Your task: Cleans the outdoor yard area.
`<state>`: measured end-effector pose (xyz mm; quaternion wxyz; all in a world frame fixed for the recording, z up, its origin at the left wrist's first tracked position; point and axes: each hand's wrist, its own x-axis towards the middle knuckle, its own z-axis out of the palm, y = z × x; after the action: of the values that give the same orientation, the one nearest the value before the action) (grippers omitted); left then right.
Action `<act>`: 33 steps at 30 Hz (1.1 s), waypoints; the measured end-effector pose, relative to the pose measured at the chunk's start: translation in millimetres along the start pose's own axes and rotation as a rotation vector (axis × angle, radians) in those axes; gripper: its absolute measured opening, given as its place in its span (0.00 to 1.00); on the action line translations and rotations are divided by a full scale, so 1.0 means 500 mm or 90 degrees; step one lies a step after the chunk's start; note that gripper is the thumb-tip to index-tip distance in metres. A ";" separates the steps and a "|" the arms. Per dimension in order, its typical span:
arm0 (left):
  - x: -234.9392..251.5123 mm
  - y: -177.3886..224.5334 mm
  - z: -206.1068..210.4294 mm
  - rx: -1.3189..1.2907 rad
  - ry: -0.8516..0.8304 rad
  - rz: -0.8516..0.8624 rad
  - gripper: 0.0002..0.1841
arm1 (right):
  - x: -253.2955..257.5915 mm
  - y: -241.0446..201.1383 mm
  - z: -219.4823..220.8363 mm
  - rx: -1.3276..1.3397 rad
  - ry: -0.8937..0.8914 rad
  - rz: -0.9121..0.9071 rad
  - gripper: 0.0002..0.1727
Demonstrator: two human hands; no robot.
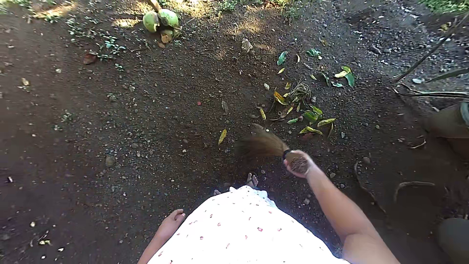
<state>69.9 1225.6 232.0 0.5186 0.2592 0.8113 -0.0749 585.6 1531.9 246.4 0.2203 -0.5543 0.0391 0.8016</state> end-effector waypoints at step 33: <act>-0.083 -0.027 0.031 -0.060 -0.010 -0.043 0.25 | 0.095 -0.089 0.096 0.022 -0.022 -0.136 0.22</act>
<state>89.4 1193.7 259.7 0.5339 0.2064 0.8181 -0.0562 547.7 1601.5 230.1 0.3144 -0.5379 -0.0100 0.7821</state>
